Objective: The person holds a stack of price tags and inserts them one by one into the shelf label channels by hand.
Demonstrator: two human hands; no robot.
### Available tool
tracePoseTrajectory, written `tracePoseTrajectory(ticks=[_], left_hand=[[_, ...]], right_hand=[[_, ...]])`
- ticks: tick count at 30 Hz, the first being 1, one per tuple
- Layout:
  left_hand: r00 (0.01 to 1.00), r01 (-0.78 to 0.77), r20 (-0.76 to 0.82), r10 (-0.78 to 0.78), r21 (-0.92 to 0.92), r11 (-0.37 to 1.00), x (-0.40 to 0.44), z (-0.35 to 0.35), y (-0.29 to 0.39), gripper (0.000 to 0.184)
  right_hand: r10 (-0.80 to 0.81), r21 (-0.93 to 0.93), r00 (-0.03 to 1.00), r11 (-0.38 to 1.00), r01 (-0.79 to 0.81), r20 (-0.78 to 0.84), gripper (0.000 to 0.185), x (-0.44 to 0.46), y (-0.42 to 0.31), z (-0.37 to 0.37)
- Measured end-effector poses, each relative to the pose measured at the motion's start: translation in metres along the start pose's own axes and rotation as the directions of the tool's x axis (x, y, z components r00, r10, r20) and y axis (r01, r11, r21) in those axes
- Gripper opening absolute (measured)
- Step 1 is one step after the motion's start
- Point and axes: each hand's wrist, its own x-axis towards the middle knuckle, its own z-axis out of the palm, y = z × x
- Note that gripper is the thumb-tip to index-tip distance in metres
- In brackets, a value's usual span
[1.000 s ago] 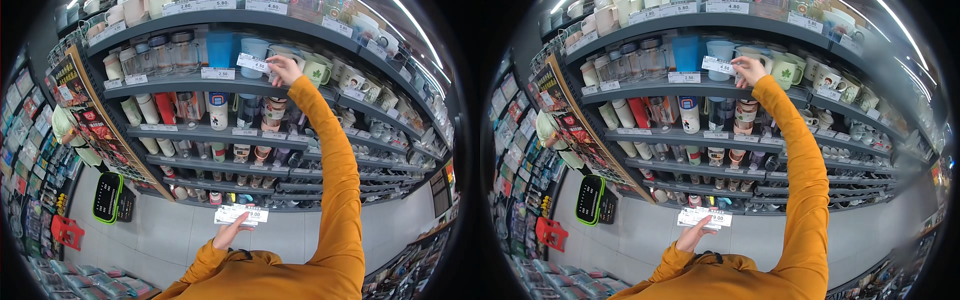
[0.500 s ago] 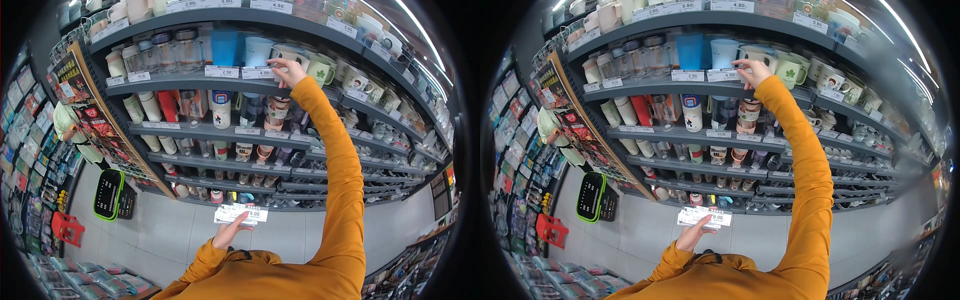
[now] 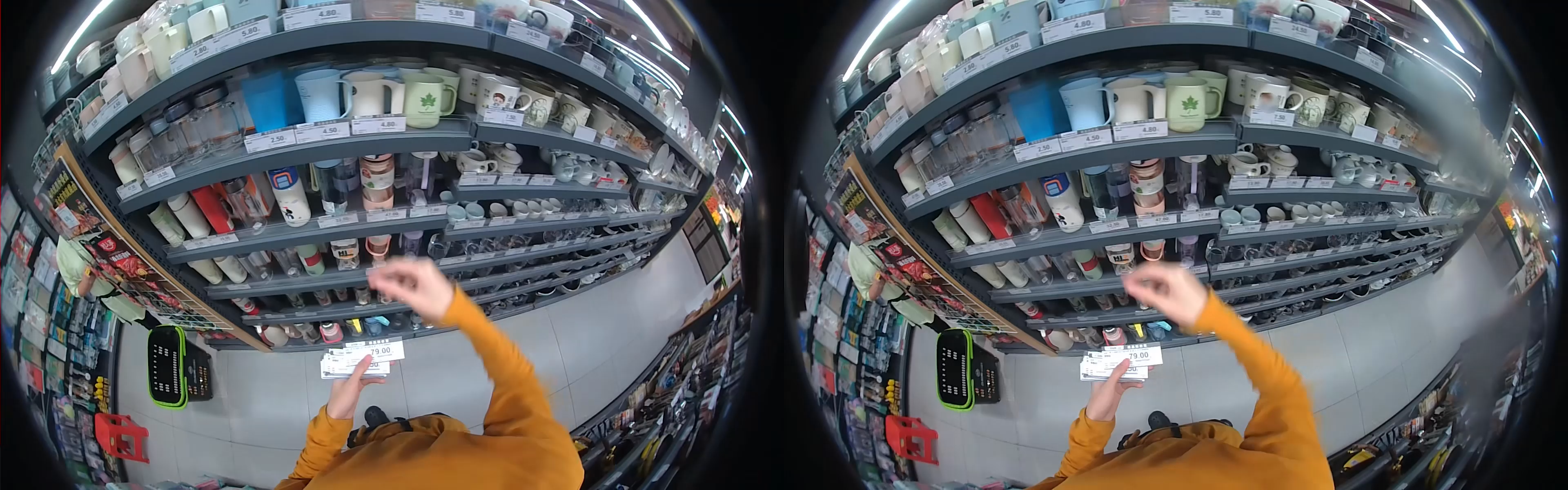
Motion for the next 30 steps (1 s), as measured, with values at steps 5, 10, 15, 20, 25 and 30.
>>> tracePoseTrajectory(ticks=[5,10,15,20,25,30], left_hand=[[0.999,0.027,-0.030,-0.026,0.054,0.998,-0.005,0.033,-0.040,0.029],[0.995,0.086,0.036,-0.090,0.108,0.990,-0.022,0.101,-0.103,0.029],[0.990,0.132,0.037,-0.134,0.059,0.990,-0.051,0.168,-0.167,0.033],[0.982,0.154,0.112,-0.153,0.004,0.988,-0.081,0.213,-0.194,0.036],[0.975,0.150,0.170,-0.145,-0.019,0.988,-0.098,0.240,-0.195,0.038],[0.974,0.130,0.185,-0.131,0.020,0.991,-0.110,0.252,-0.198,0.043]], right_hand=[[0.244,0.206,0.969,0.951,-0.231,-0.040,0.030,-0.150,0.058,0.027],[0.396,0.404,0.883,0.872,-0.275,-0.253,0.021,-0.243,0.059,0.005],[0.474,0.464,0.859,0.815,-0.347,-0.192,0.018,-0.326,0.067,-0.045],[0.509,0.500,0.838,0.787,-0.361,-0.196,0.019,-0.379,0.061,-0.082],[0.485,0.502,0.834,0.807,-0.311,-0.262,0.020,-0.398,0.050,-0.103],[0.403,0.424,0.868,0.867,-0.261,-0.290,0.020,-0.397,0.032,-0.129]])
